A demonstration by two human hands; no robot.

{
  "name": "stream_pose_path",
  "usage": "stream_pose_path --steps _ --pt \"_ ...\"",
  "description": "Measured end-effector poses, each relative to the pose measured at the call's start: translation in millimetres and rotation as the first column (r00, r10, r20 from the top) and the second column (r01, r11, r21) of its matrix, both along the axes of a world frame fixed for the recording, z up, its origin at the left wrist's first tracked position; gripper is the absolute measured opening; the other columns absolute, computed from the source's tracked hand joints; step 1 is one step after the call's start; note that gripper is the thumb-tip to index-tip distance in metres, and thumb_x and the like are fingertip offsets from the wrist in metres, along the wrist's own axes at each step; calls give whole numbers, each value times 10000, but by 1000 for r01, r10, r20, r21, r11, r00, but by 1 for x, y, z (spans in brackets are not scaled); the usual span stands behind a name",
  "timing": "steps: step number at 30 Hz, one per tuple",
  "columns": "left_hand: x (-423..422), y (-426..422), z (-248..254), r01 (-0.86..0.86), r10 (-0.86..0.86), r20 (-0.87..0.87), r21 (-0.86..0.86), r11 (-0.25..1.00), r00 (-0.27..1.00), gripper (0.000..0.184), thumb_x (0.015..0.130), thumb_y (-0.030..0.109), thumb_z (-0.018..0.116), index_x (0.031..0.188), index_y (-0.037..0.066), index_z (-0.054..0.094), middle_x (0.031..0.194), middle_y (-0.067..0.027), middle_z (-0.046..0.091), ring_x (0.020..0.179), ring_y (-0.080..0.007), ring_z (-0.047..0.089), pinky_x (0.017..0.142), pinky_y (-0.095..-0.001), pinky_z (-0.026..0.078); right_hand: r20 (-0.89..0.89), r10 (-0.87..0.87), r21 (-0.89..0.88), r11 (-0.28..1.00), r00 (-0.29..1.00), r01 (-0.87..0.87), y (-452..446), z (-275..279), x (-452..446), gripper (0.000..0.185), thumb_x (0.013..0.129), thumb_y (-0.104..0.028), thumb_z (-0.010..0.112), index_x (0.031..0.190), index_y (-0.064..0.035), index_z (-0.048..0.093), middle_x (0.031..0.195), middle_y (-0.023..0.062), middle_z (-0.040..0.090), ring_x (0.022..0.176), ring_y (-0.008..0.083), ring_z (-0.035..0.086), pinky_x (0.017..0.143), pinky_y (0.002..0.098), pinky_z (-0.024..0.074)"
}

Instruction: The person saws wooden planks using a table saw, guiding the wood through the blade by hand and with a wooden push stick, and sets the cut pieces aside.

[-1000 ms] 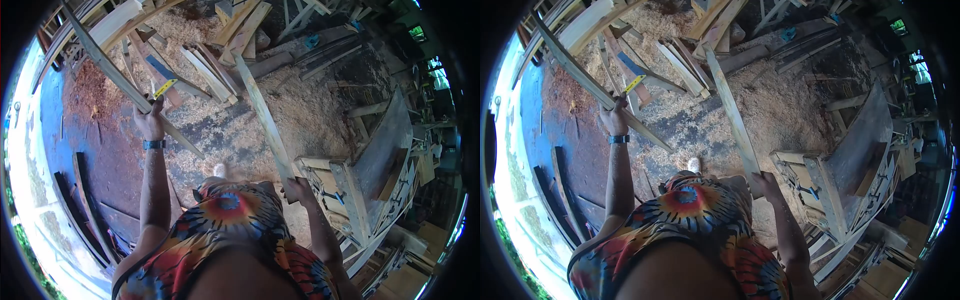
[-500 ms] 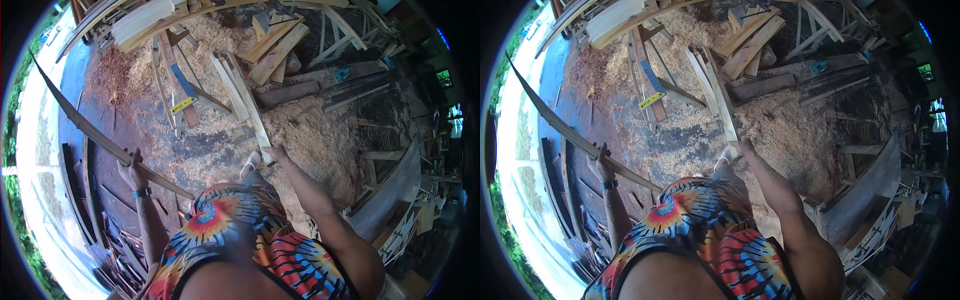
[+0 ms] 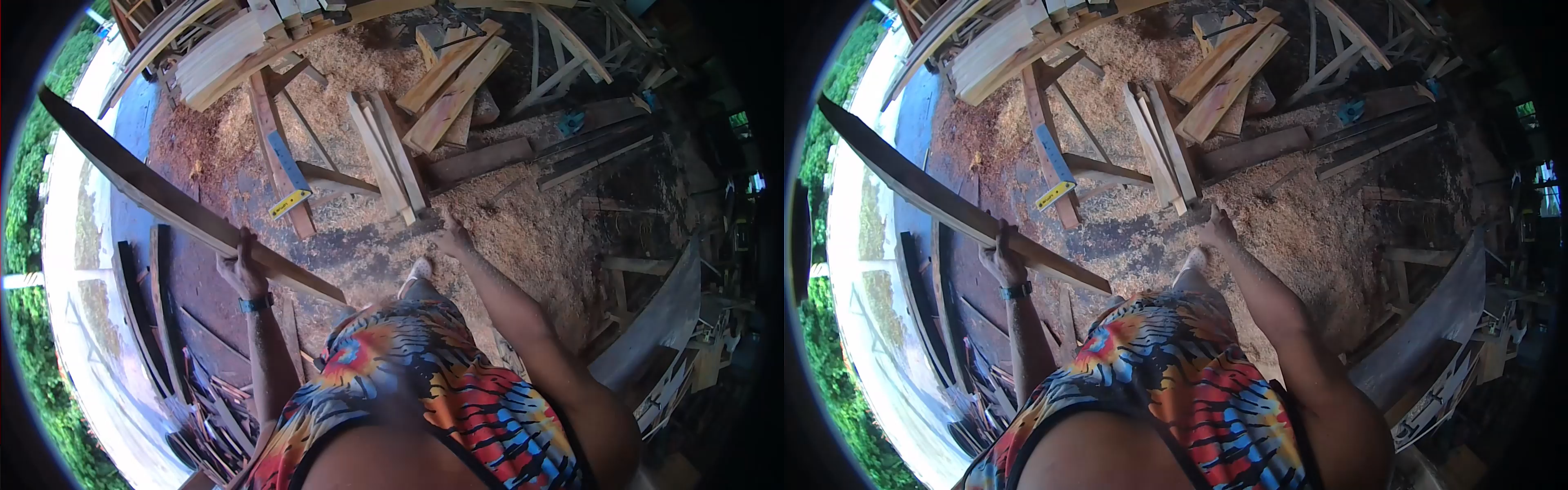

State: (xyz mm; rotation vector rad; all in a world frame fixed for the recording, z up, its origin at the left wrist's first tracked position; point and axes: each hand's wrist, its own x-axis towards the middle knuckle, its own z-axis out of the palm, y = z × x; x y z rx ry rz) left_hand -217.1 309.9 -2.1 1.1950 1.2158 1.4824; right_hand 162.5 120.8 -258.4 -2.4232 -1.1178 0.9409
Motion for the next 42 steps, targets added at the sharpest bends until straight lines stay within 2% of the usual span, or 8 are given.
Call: stream_pose_path --steps 12,17,21,24,29,31,35,42 --pt "162 -39 15 559 -514 325 -57 827 794 256 829 163 716 993 -9 621 884 -52 650 807 -148 606 766 -298 485 -211 -357 223 889 910 400 -198 136 -103 946 740 -401 825 1452 22 368 1383 254 514 1254 373 532 1038 429 435" --pt "198 -145 8 766 -698 329 -163 622 636 346 867 257 717 1043 -17 600 935 -100 656 842 -178 624 772 -340 498 144 -351 397 877 925 271 -256 199 -196 1024 699 -338 871 1486 10 317 1436 243 462 1334 376 450 1055 451 412" --pt "193 -211 -22 896 -768 492 -375 239 411 526 838 351 752 1155 -17 550 1011 -133 621 915 -217 620 811 -383 498 279 -534 118 844 798 523 -316 227 -266 1053 672 -288 887 1499 -6 299 1401 249 490 1308 384 474 1035 440 429" --pt "173 -242 -42 880 -784 605 -438 -184 138 570 827 388 757 1170 -23 562 1030 -118 612 892 -229 617 822 -373 505 203 -707 108 704 678 702 -365 229 -318 730 644 -201 868 1268 -28 532 1033 228 648 949 349 661 814 451 518" --pt "132 -265 -106 733 -802 -118 -501 -461 -585 673 874 477 687 1251 -68 567 1057 -134 661 934 -179 637 800 -355 530 510 -779 122 484 364 866 -405 234 -398 270 681 -103 683 936 -84 595 854 178 659 813 399 661 697 514 508" --pt "116 -266 -108 538 -681 -23 -633 -556 -732 669 906 463 652 1295 -71 544 1073 -172 679 961 -196 653 828 -344 524 565 -761 97 445 319 890 -428 234 -423 163 721 -88 593 883 -101 580 871 170 656 806 435 633 691 548 490" --pt "78 -268 -155 624 -605 -274 -601 -500 -748 606 854 460 682 1123 -81 639 908 -227 690 879 -289 682 807 -385 527 610 -764 22 280 209 960 -467 229 -476 104 796 -125 558 897 -105 575 883 181 654 824 441 634 714 554 490" --pt "30 -266 -244 493 -108 -493 -778 -389 -863 609 825 480 709 1170 -16 629 1106 -270 663 1056 -398 631 901 -433 505 291 -949 -467 -30 122 884 -522 214 -567 385 708 -153 695 1068 -38 618 998 217 693 962 384 678 837 473 545"
